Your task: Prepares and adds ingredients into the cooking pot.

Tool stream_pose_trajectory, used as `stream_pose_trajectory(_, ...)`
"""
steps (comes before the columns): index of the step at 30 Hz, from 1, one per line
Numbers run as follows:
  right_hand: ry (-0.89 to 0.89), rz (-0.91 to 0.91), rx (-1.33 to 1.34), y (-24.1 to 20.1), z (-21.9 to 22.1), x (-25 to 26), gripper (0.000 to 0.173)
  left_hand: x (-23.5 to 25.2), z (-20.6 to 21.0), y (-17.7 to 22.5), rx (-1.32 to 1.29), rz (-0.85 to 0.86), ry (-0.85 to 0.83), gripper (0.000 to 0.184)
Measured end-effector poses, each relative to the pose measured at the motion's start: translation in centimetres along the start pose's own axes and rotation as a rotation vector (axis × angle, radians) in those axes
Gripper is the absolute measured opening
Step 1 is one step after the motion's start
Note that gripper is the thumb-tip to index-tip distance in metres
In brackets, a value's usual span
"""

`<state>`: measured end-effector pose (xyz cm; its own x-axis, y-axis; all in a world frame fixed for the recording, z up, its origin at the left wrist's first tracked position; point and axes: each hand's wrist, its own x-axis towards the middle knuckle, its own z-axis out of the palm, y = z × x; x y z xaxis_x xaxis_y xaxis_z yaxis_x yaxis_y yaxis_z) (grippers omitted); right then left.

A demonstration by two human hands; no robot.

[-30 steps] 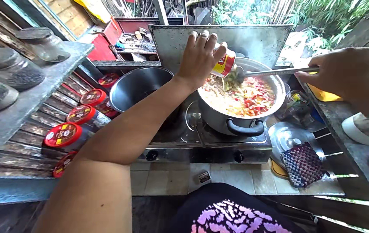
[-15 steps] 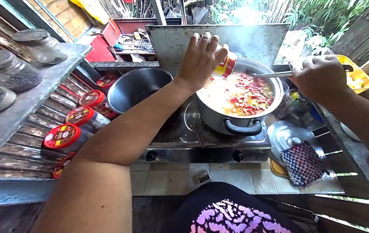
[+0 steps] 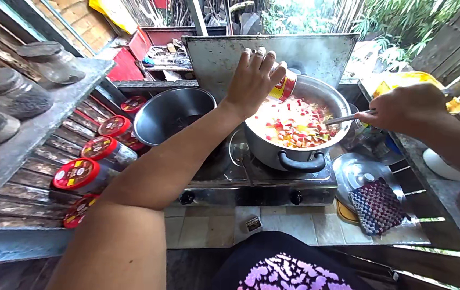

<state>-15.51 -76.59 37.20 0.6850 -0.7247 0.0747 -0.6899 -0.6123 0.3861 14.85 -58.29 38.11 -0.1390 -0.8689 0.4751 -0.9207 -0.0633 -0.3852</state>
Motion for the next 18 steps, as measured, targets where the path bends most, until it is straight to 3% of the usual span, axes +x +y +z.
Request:
stream_pose_trajectory(4,-0.113,-0.042,0.014,-1.0,0.1,0.0,0.056,0.1,0.1,-0.2,0.008,-0.008,-0.009,0.047)
stream_pose_trajectory(11,-0.346,-0.073,0.144,-1.0,4.0,2.3,0.066,0.0,0.0,-0.7,0.019,0.001,-0.001,0.047)
stream_pose_trajectory(14,-0.664,0.071,0.298,-1.9,0.9,3.0,0.058,-0.2,-0.1,-0.9,0.018,0.002,-0.001,0.046)
stream_pose_trajectory(18,-0.433,0.042,0.477,1.8,8.2,4.6,0.072,-0.1,0.0,-1.2,0.037,-0.016,0.014,0.044)
